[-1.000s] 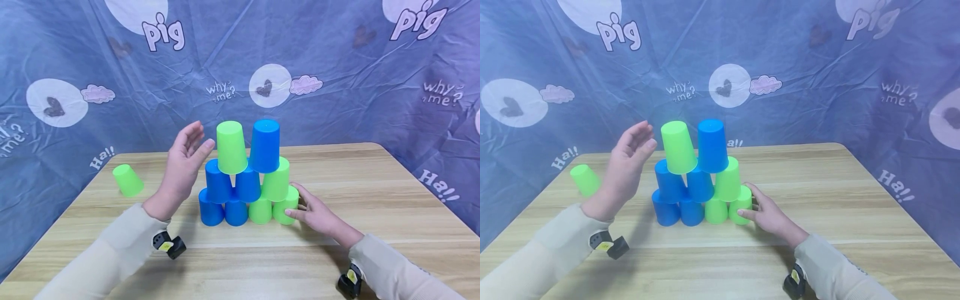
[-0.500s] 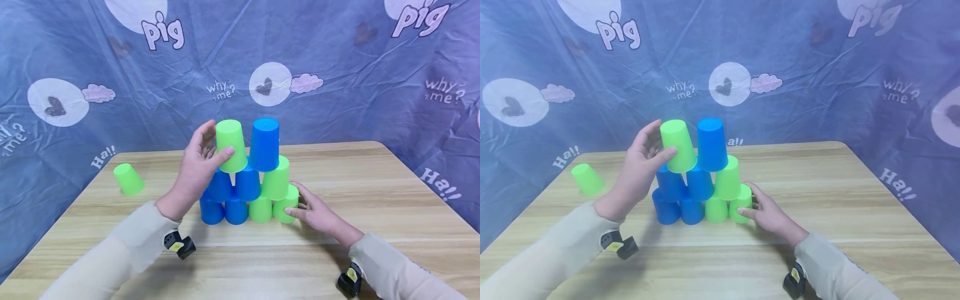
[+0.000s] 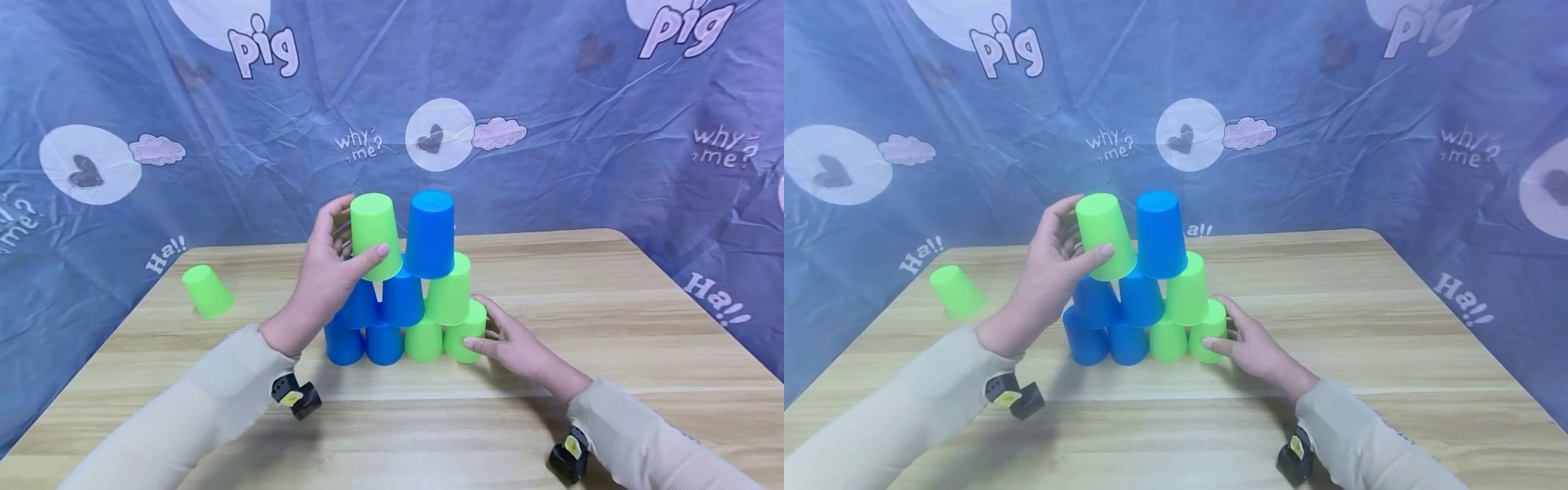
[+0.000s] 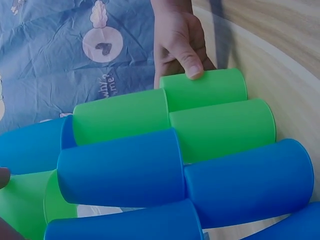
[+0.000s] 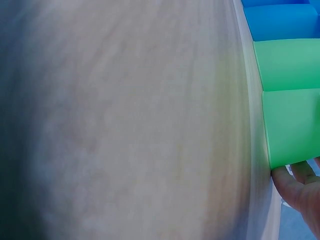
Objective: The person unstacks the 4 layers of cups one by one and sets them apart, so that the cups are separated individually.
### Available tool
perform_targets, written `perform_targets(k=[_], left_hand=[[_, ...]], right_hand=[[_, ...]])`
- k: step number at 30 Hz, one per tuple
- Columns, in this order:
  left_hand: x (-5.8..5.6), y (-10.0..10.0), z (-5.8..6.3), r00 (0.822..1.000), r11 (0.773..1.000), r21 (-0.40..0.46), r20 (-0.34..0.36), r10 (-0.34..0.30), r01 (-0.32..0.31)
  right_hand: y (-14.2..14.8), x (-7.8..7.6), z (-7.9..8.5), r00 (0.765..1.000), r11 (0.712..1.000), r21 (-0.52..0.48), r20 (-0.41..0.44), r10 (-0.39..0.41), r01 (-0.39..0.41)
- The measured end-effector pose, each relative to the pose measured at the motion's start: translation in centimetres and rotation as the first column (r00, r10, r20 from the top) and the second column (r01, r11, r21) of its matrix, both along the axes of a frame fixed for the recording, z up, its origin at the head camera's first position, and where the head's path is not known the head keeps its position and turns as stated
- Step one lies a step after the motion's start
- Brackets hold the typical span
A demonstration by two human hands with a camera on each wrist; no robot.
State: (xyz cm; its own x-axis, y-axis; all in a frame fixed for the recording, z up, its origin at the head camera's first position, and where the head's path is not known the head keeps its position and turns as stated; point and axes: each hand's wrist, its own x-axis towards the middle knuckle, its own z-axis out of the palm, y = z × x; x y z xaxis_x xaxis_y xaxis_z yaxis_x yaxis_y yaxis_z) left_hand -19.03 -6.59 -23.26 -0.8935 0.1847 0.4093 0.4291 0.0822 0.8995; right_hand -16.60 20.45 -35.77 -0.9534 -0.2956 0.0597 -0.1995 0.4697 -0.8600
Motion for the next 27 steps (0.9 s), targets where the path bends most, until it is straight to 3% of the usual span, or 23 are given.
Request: perform_targets(k=[15, 27], left_hand=[[-0.19, -0.14, -0.25, 1.000, 1.000, 0.004, -0.004, 0.002, -0.002], [-0.26, -0.24, -0.01, 0.999, 0.999, 0.004, -0.023, 0.040, -0.040]], right_hand=[[0.08, -0.04, -0.13, 1.000, 1.000, -0.003, 0.005, 0.000, 0.000], [0.09, -0.18, -0.27, 1.000, 1.000, -0.004, 0.011, -0.010, 0.010]])
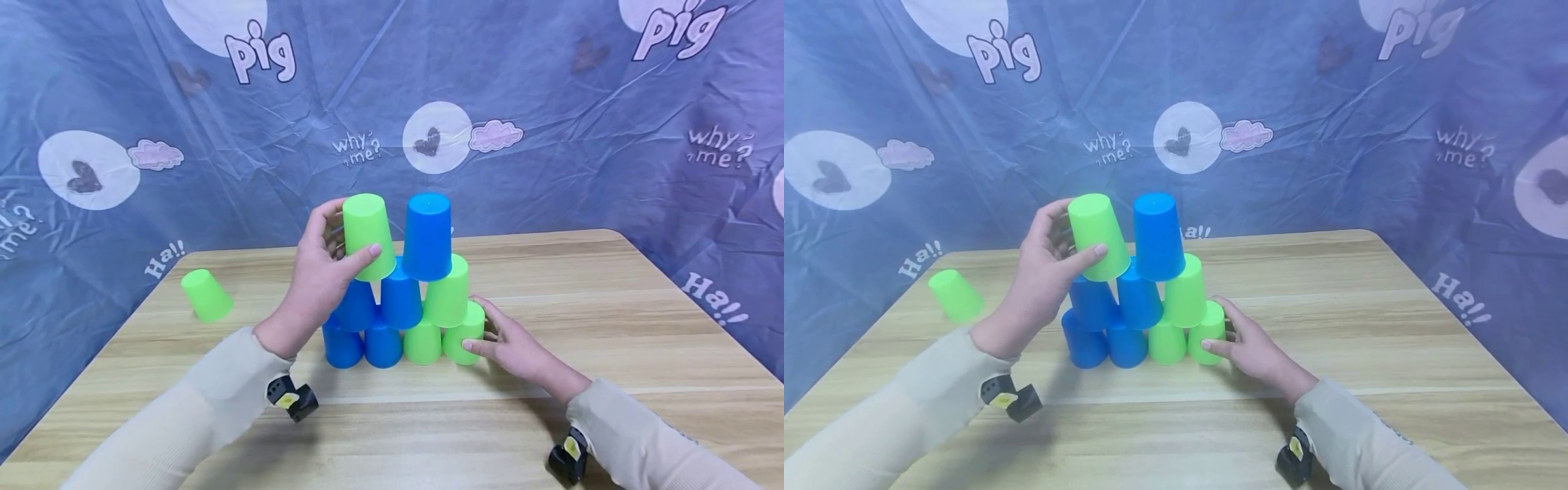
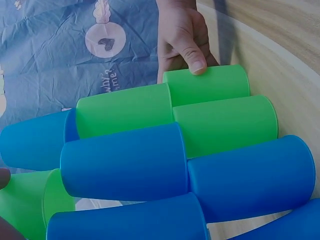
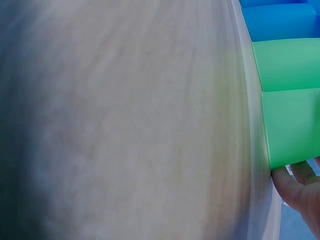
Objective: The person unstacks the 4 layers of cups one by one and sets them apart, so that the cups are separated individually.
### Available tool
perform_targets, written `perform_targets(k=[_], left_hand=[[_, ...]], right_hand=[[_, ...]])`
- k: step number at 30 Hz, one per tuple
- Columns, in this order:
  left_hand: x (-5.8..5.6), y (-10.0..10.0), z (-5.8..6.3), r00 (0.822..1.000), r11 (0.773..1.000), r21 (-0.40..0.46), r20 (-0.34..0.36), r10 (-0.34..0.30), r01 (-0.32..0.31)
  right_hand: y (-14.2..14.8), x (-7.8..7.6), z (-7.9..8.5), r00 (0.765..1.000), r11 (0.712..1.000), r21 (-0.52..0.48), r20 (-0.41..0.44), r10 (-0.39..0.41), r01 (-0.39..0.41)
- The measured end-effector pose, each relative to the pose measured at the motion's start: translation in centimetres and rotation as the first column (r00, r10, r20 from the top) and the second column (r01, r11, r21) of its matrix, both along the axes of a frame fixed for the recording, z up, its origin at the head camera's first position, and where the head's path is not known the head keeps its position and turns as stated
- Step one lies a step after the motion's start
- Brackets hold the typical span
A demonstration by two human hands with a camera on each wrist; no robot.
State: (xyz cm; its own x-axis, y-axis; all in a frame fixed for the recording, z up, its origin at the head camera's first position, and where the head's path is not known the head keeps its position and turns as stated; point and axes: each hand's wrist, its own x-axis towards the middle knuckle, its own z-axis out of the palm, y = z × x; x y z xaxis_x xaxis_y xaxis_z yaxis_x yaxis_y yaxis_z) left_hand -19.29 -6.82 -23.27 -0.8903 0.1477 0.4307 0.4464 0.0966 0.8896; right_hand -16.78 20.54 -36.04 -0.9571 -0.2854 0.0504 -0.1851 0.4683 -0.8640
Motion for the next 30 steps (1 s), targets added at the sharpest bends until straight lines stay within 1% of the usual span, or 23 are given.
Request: perform_targets(k=[6, 11, 21, 26, 30], left_hand=[[0.0, -0.4, 0.3, 1.000, 1.000, -0.016, -0.015, 0.021, -0.022], [0.0, -0.9, 0.6, 0.999, 0.999, -0.036, -0.026, 0.026, -0.027], [0.1, -2.3, 1.2, 0.997, 0.994, -0.082, -0.047, 0.064, -0.067], [0.2, -3.1, 1.4, 0.995, 0.990, -0.105, -0.057, 0.085, -0.090], [0.3, -3.8, 1.6, 0.992, 0.987, -0.118, -0.079, 0.101, -0.110]], right_hand=[[0.0, 0.1, 0.0, 1.000, 1.000, 0.001, -0.007, 0.009, -0.009], [0.0, 0.1, 0.0, 1.000, 1.000, -0.002, -0.015, 0.012, -0.012], [0.0, 0.2, 0.0, 1.000, 1.000, -0.006, -0.014, 0.017, -0.017], [-0.1, 0.1, 0.1, 1.000, 1.000, -0.014, 0.003, 0.007, -0.007], [-0.1, 0.0, 0.0, 1.000, 1.000, -0.020, 0.013, 0.004, -0.004]])
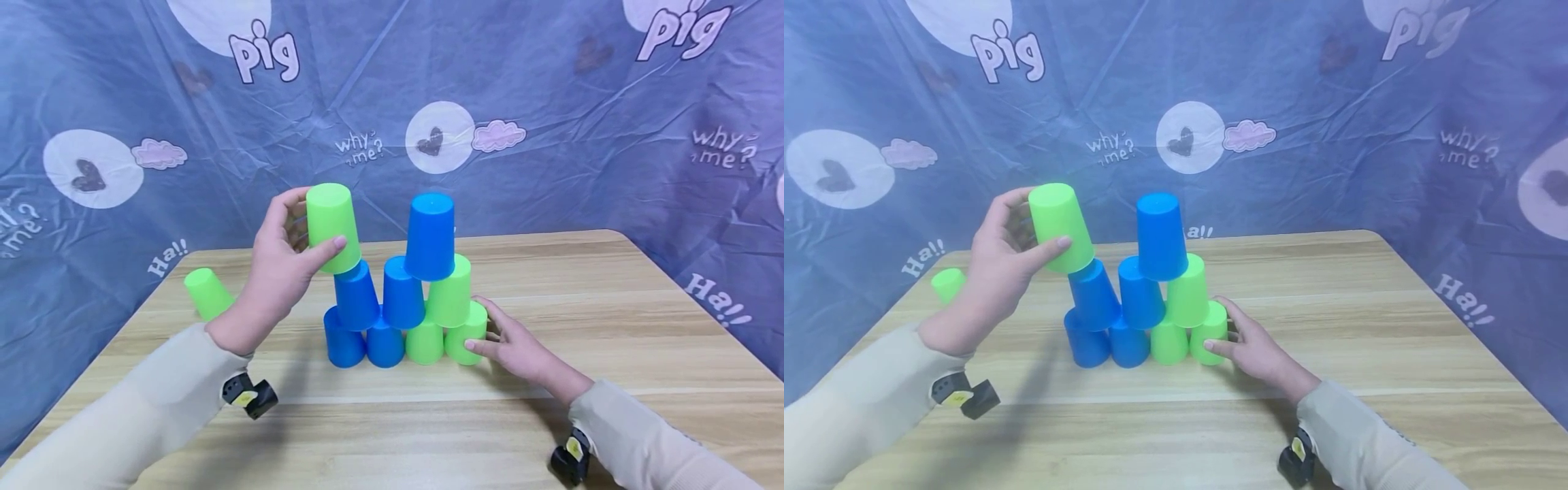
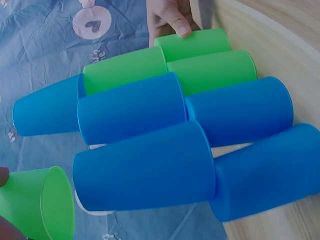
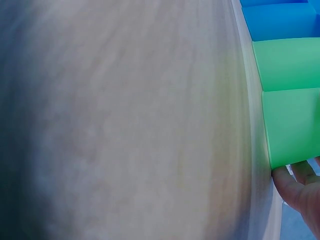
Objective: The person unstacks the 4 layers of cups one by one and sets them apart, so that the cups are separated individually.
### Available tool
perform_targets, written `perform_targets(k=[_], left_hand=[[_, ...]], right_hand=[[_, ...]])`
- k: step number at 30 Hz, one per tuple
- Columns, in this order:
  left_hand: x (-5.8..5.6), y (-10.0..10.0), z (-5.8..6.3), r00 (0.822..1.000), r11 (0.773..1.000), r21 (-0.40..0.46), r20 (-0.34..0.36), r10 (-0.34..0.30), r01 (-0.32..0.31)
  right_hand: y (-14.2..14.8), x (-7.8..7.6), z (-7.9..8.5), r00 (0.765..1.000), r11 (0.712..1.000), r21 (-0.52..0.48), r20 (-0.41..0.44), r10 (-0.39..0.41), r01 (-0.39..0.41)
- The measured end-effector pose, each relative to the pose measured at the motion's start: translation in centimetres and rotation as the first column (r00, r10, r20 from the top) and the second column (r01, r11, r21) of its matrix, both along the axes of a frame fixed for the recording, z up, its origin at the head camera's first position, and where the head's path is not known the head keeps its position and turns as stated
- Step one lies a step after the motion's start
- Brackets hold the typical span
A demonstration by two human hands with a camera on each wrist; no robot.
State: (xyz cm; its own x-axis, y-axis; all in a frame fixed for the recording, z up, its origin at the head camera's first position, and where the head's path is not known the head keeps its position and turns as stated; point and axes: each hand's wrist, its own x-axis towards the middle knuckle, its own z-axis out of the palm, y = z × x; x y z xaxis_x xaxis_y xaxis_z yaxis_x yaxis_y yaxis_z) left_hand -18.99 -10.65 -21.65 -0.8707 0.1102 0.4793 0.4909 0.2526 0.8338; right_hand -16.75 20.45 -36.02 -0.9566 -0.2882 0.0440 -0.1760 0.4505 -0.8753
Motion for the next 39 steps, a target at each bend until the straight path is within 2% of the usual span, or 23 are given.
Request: perform_targets(k=[9, 15, 23, 39], left_hand=[[0.1, -1.3, 0.2, 0.999, 0.999, -0.022, -0.014, 0.049, -0.049], [-0.2, -2.1, 0.2, 0.995, 0.995, -0.027, -0.032, 0.094, -0.095], [-0.6, -3.1, 0.2, 0.987, 0.987, -0.027, -0.019, 0.158, -0.158], [-2.0, -5.5, -1.1, 0.961, 0.961, 0.001, 0.036, 0.275, -0.275]], right_hand=[[0.0, 0.0, -0.1, 1.000, 1.000, 0.000, -0.012, 0.006, -0.006], [-0.1, 0.0, 0.0, 1.000, 1.000, -0.002, -0.011, 0.009, -0.009], [0.1, 0.1, 0.0, 1.000, 1.000, 0.008, -0.024, 0.013, -0.013], [0.1, 0.1, 0.0, 1.000, 1.000, 0.012, -0.017, 0.012, -0.012]])
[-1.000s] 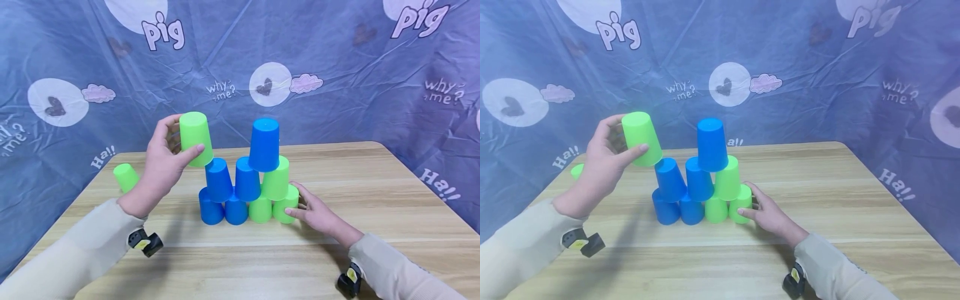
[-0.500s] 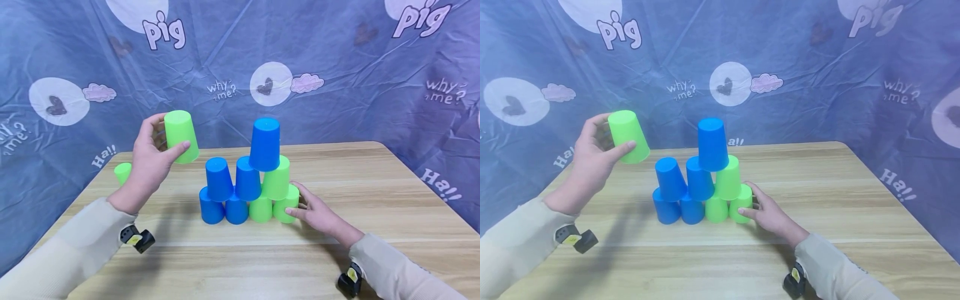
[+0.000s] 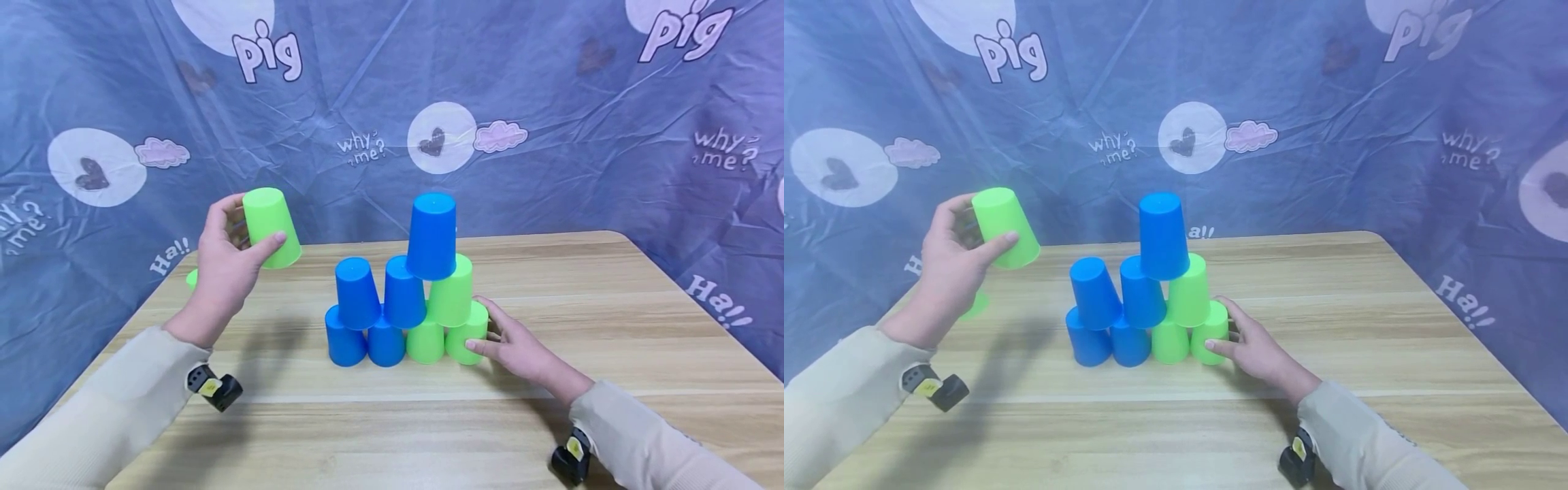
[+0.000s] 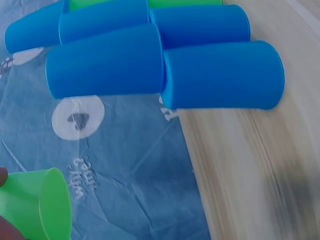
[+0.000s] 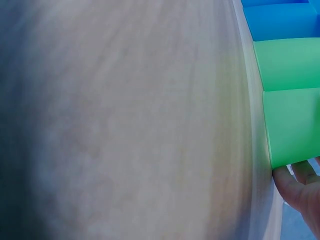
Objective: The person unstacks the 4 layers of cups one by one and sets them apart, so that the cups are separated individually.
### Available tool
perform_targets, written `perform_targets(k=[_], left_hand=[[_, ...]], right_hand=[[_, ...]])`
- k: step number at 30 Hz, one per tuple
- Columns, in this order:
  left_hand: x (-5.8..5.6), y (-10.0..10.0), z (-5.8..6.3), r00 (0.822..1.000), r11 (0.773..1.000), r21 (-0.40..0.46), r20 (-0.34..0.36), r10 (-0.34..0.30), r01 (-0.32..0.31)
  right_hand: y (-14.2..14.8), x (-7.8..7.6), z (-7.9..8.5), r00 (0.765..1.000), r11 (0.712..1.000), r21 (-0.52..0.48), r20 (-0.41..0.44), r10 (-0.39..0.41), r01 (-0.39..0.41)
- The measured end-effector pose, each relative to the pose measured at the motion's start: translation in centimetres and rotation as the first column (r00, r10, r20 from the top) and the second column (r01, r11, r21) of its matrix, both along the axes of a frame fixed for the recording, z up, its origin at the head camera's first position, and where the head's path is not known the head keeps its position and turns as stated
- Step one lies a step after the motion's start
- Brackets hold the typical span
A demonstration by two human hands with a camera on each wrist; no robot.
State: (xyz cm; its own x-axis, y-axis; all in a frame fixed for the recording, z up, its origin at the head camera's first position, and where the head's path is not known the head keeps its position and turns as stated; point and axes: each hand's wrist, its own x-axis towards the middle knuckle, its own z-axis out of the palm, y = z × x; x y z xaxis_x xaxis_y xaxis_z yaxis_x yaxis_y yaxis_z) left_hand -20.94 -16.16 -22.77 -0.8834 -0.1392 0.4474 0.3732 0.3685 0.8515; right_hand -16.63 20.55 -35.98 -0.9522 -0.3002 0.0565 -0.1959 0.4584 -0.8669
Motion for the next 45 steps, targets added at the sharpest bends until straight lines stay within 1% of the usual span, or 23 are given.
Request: perform_targets(k=[7, 16, 20, 27, 32, 36, 41, 45], left_hand=[[-1.0, -1.5, -0.8, 0.997, 0.997, 0.038, 0.052, 0.058, -0.060], [-1.5, -3.2, -1.7, 0.984, 0.988, 0.058, 0.112, 0.139, -0.146], [-1.7, -3.6, -2.3, 0.978, 0.983, 0.069, 0.132, 0.161, -0.171], [-2.5, -4.1, -3.6, 0.965, 0.968, 0.141, 0.194, 0.179, -0.208], [-2.9, -4.6, -4.7, 0.958, 0.964, 0.137, 0.209, 0.194, -0.226], [-3.3, -4.9, -5.7, 0.948, 0.959, 0.122, 0.229, 0.223, -0.255], [-4.1, -5.2, -7.1, 0.932, 0.946, 0.147, 0.271, 0.241, -0.288], [-4.6, -5.4, -8.2, 0.912, 0.937, 0.157, 0.326, 0.248, -0.311]], right_hand=[[0.0, 0.0, 0.0, 1.000, 1.000, -0.002, 0.008, -0.005, 0.005], [0.0, 0.1, 0.2, 1.000, 1.000, -0.004, 0.001, 0.001, -0.001], [0.0, 0.1, 0.2, 1.000, 1.000, 0.000, 0.006, 0.000, 0.000], [0.0, 0.0, 0.0, 1.000, 1.000, 0.001, 0.017, -0.007, 0.007], [-0.1, 0.0, 0.0, 1.000, 1.000, -0.004, 0.022, -0.016, 0.016], [-0.1, 0.0, 0.0, 1.000, 1.000, -0.005, 0.018, -0.014, 0.014], [-0.1, 0.1, 0.1, 1.000, 1.000, -0.002, -0.002, -0.007, 0.007], [0.0, 0.2, 0.1, 1.000, 1.000, 0.001, -0.006, -0.015, 0.015]])
